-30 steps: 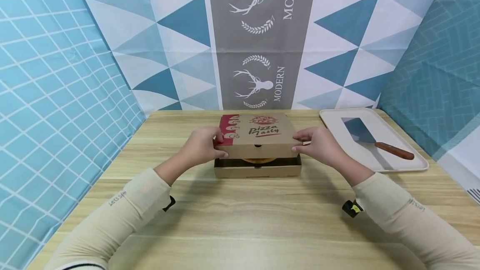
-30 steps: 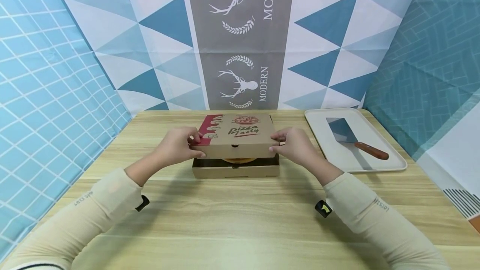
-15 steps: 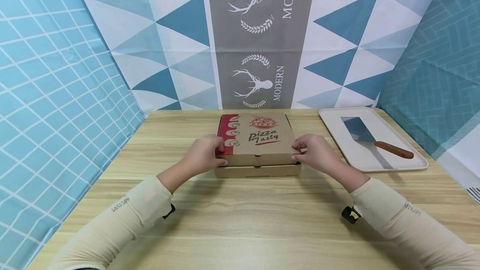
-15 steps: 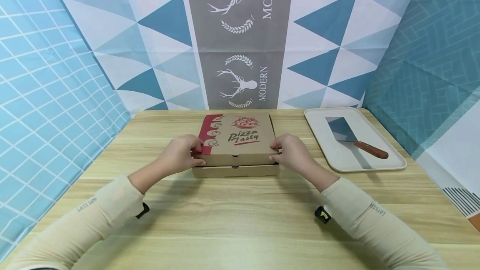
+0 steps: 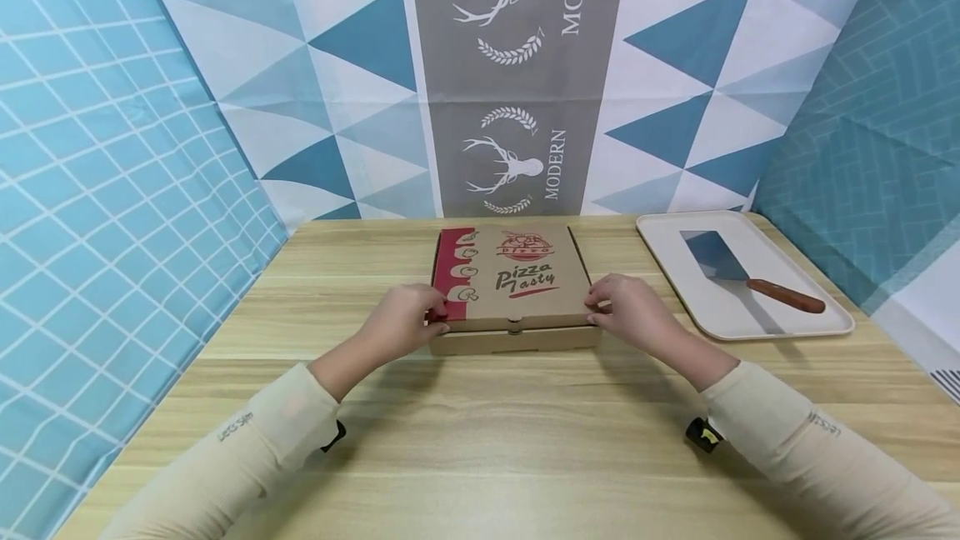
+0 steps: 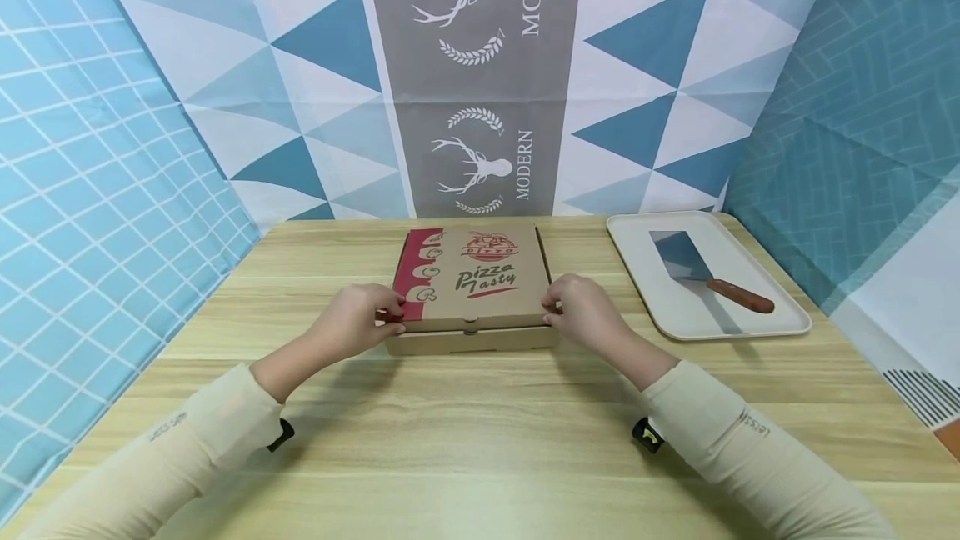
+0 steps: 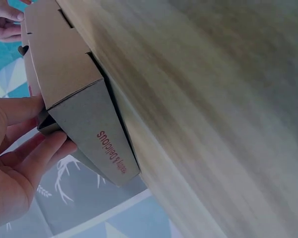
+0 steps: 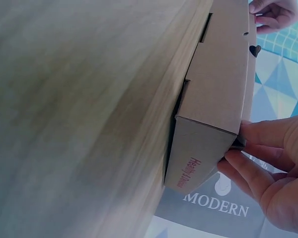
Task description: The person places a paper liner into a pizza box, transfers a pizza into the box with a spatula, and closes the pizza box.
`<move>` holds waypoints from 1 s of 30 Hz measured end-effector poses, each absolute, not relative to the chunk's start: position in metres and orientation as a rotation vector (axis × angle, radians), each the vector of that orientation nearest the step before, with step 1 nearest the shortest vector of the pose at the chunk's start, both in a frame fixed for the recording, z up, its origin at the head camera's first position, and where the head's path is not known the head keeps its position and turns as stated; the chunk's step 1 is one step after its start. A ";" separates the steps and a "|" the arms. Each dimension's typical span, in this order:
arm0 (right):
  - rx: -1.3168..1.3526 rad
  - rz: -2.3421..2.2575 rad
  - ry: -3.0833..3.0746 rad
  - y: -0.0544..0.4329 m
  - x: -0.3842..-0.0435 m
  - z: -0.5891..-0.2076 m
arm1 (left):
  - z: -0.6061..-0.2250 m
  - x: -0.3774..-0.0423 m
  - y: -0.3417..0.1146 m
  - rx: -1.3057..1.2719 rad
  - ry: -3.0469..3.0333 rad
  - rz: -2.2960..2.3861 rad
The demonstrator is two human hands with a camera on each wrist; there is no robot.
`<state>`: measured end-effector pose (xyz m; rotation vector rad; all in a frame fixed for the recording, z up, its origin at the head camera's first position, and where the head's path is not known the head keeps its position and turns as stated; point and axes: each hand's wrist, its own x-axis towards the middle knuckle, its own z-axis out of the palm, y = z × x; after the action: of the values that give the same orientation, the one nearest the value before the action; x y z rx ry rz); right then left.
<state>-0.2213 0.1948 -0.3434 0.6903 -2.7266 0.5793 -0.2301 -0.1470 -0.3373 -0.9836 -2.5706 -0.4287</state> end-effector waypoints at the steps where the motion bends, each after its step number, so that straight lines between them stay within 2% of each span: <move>1: 0.704 0.561 -2.720 0.195 -0.221 -0.344 | -0.338 -0.230 -0.147 -0.988 -2.565 -0.418; 10: 0.914 0.318 -2.682 0.199 -0.221 -0.347 | -0.343 -0.222 -0.149 -0.981 -2.600 -0.338; 17: 1.139 0.280 -2.764 0.203 -0.216 -0.351 | -0.347 -0.218 -0.154 -1.111 -2.749 -0.334; 30: 1.196 0.271 -2.818 0.207 -0.213 -0.354 | -0.349 -0.217 -0.155 -1.216 -2.841 -0.176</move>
<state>-0.2127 0.2070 -0.3539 1.1955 -2.8175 0.2709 -0.2173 -0.1550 -0.3490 -1.2156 -2.8409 -0.1758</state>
